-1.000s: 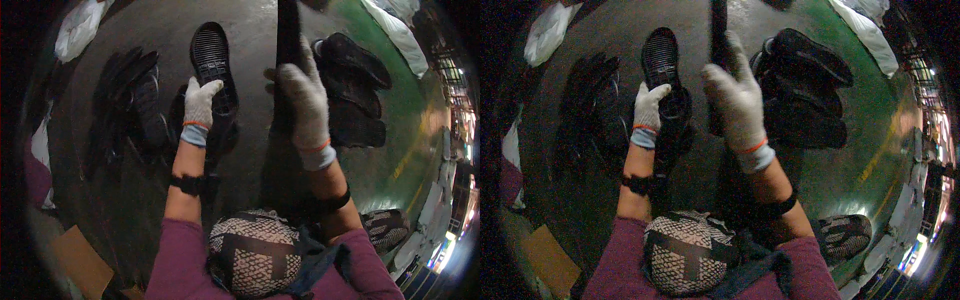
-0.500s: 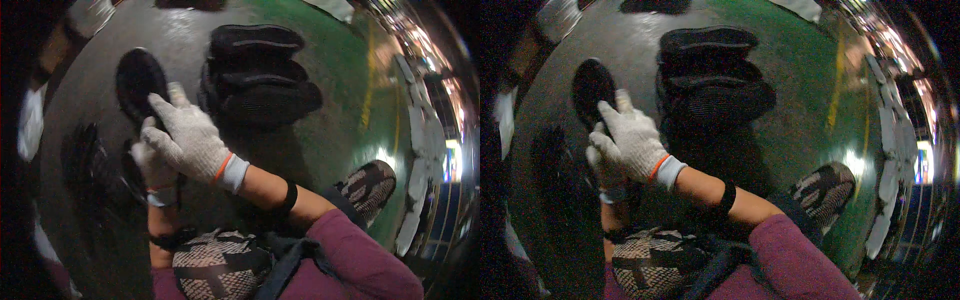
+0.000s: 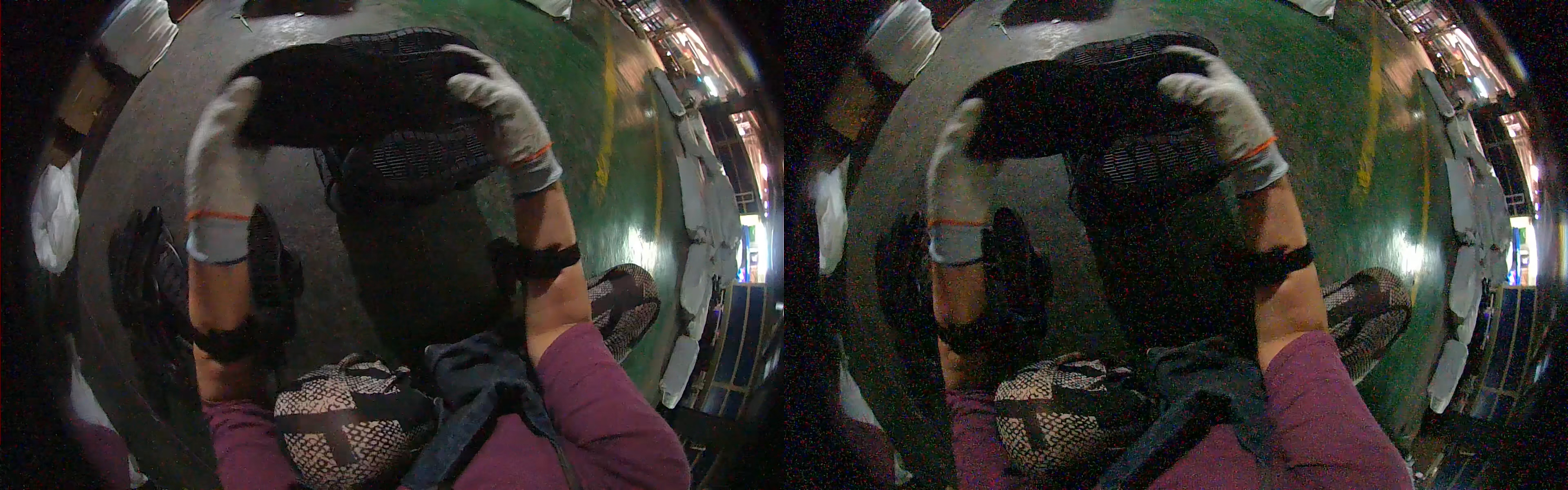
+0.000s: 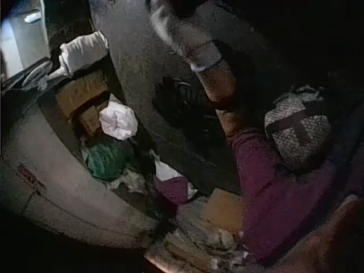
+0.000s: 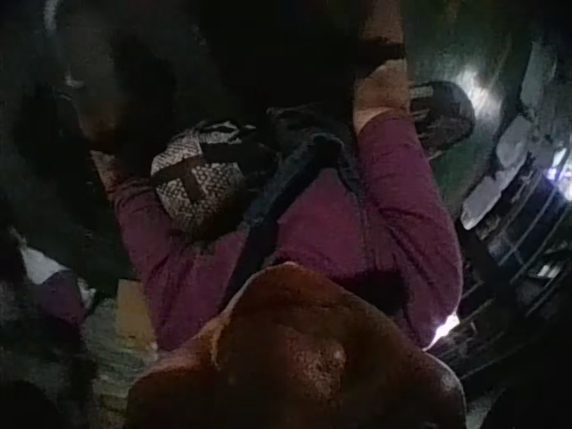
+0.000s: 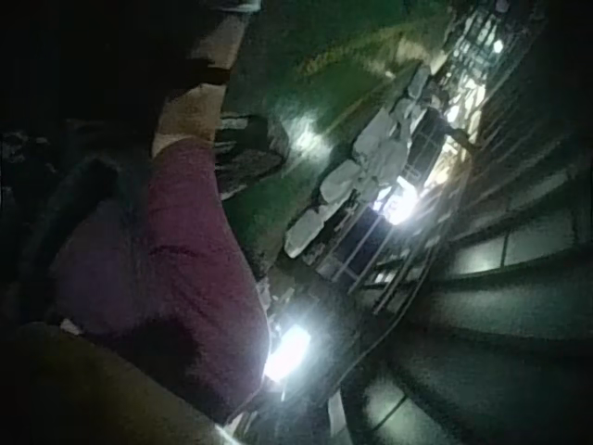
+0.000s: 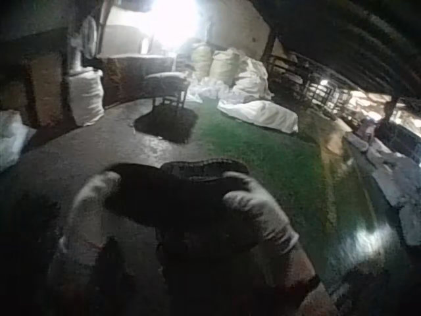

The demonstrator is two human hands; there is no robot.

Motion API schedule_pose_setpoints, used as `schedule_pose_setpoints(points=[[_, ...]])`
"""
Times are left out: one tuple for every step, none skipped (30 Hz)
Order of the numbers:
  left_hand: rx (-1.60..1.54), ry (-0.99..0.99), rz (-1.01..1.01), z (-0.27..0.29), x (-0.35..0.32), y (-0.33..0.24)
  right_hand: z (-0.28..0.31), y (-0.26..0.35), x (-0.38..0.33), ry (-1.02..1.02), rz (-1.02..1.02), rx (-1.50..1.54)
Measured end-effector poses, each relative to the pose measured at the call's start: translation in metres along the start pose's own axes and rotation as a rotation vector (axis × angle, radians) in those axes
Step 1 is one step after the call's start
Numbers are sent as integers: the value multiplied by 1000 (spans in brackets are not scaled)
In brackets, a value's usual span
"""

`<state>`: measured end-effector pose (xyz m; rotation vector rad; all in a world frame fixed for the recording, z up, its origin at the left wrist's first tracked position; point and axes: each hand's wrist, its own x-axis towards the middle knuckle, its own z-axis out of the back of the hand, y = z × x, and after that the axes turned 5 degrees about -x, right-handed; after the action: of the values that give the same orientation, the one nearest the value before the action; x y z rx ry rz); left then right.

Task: The recorder is sorting and stacking black shoe soles on a factory floor.

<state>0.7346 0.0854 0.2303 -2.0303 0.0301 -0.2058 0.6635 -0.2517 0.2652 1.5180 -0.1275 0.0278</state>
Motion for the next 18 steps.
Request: schedule_pose_setpoints(points=[[-142,10,224,-18,1,7,12,-2,3,-155,-100,111],[-8,-3,406,-41,2,14,40,-6,2,-117,140,-251],[111,8,582,-70,7,21,94,-14,0,-193,404,-981],[126,-5,582,-72,8,28,86,-19,6,-188,404,-962],[-15,80,602,-73,8,36,78,-25,14,-388,126,-516],[-162,167,617,-75,5,39,76,-31,18,-559,-155,-65],[-148,123,635,-73,2,39,74,-40,23,-542,-157,-24],[-138,103,632,-71,1,39,75,-45,27,-525,-164,-12],[-160,140,625,-62,1,42,67,-54,30,-511,-149,-5],[-192,168,619,-57,-7,52,67,-66,27,-489,-141,-6],[-305,253,550,-59,-9,57,93,-76,33,-454,-47,-160],[-424,337,473,-71,-9,65,139,-79,38,-412,54,-320],[-267,398,302,-80,-10,71,164,-78,34,-363,161,-594],[366,160,-170,-80,-33,78,175,-77,25,-411,198,-504],[547,10,-199,-54,-43,83,152,-71,25,-573,207,-471],[714,-134,-229,-24,-58,95,133,-57,25,-743,213,-450],[878,-203,-231,5,-75,114,129,-36,20,-770,284,-401],[1060,-274,-229,43,-97,125,117,-22,17,-793,345,-335]])
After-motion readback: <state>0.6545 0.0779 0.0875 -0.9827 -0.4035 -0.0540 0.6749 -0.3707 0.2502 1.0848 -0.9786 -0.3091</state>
